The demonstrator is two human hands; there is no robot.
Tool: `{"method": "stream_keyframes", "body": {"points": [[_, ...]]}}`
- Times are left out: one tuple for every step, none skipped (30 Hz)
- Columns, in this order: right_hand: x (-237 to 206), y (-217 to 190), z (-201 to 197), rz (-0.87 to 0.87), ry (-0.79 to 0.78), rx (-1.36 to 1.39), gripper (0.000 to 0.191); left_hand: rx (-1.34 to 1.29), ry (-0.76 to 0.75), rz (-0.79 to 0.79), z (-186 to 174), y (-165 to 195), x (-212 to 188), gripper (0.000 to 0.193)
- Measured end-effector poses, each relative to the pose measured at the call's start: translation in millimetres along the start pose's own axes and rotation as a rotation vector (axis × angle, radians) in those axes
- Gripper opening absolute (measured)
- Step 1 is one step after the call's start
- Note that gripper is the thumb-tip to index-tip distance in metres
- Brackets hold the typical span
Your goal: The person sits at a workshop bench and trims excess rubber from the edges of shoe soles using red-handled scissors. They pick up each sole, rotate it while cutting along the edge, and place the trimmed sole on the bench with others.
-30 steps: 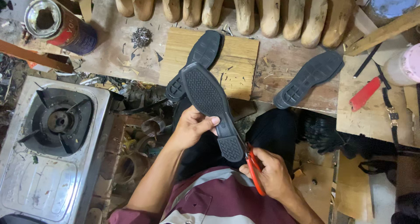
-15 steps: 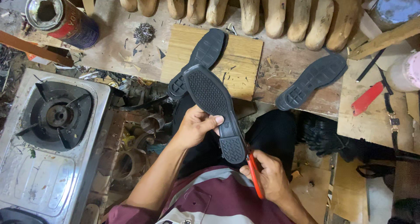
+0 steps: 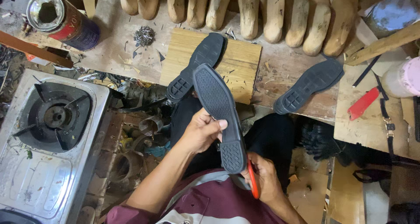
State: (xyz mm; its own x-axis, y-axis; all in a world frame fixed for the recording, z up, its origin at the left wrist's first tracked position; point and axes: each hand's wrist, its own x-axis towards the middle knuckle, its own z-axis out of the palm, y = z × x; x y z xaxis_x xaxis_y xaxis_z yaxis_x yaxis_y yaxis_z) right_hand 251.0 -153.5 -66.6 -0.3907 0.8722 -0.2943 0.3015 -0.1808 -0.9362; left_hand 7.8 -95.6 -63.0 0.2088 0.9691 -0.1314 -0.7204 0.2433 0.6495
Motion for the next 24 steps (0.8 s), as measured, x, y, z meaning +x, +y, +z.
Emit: {"method": "stream_keyframes", "body": {"points": [[2,-1,-2,-0.122,0.0,0.014,0.039,0.011,-0.019,-0.007,1,-3,-1,0.028],[5,-2,-4,-0.244,-0.002,0.028,0.046,0.021,-0.037,-0.014,2,-5,-2,0.027],[7,-3,-4,-0.367,-0.006,0.043,0.052,0.009,-0.029,-0.023,3,-8,-2,0.027],[7,-4,-4,-0.335,-0.004,0.062,0.056,-0.004,-0.021,-0.033,4,-11,-3,0.028],[7,-5,-4,-0.303,-0.003,0.08,0.06,-0.018,-0.013,-0.043,5,-13,-4,0.028],[7,-5,-4,-0.271,-0.001,0.099,0.063,-0.023,-0.014,-0.039,4,-14,-4,0.029],[6,-5,-3,-0.292,0.008,0.084,0.063,-0.027,-0.015,-0.036,4,-14,-4,0.029],[5,-4,-3,-0.313,0.017,0.069,0.064,-0.033,-0.017,-0.033,4,-15,-4,0.029],[4,-2,-4,-0.334,0.026,0.054,0.064,-0.039,-0.021,-0.037,3,-15,-4,0.03],[3,0,-5,-0.217,0.032,0.002,0.059,-0.044,-0.022,-0.04,3,-15,-5,0.031],[3,1,-7,-0.101,0.036,-0.048,0.054,-0.049,-0.023,-0.043,3,-14,-5,0.031],[2,3,-9,0.014,0.04,-0.099,0.05,-0.052,-0.018,-0.038,2,-14,-6,0.032],[2,5,-12,0.02,0.008,-0.072,0.049,-0.055,-0.015,-0.034,1,-13,-6,0.032],[4,6,-13,0.025,-0.023,-0.044,0.048,-0.057,-0.013,-0.03,-1,-11,-7,0.033],[5,6,-14,0.03,-0.053,-0.016,0.048,-0.031,-0.001,-0.019,-3,-8,-7,0.033],[4,6,-16,-0.02,-0.095,0.022,0.048,-0.004,0.01,-0.009,-6,-6,-6,0.034],[2,5,-19,-0.071,-0.138,0.06,0.048,0.021,0.022,0.002,-9,-4,-5,0.034],[2,2,-21,-0.121,-0.183,0.098,0.048,0.058,0.02,0.007,-11,-2,-6,0.033],[2,1,-21,-0.109,-0.165,0.066,0.047,0.094,0.018,0.011,-12,-1,-6,0.033],[2,-1,-20,-0.095,-0.144,0.033,0.048,0.129,0.015,0.013,-13,-1,-6,0.032],[2,-3,-19,-0.082,-0.122,0.001,0.048,0.166,-0.001,0.009,-13,-3,-6,0.032],[4,-6,-18,-0.085,-0.103,0.009,0.047,0.203,-0.018,0.005,-12,-5,-6,0.032],[7,-8,-17,-0.09,-0.086,0.017,0.047,0.241,-0.034,0.002,-10,-7,-7,0.032],[9,-10,-16,-0.094,-0.07,0.025,0.048,0.257,-0.058,-0.022,-9,-8,-8,0.031]]}}
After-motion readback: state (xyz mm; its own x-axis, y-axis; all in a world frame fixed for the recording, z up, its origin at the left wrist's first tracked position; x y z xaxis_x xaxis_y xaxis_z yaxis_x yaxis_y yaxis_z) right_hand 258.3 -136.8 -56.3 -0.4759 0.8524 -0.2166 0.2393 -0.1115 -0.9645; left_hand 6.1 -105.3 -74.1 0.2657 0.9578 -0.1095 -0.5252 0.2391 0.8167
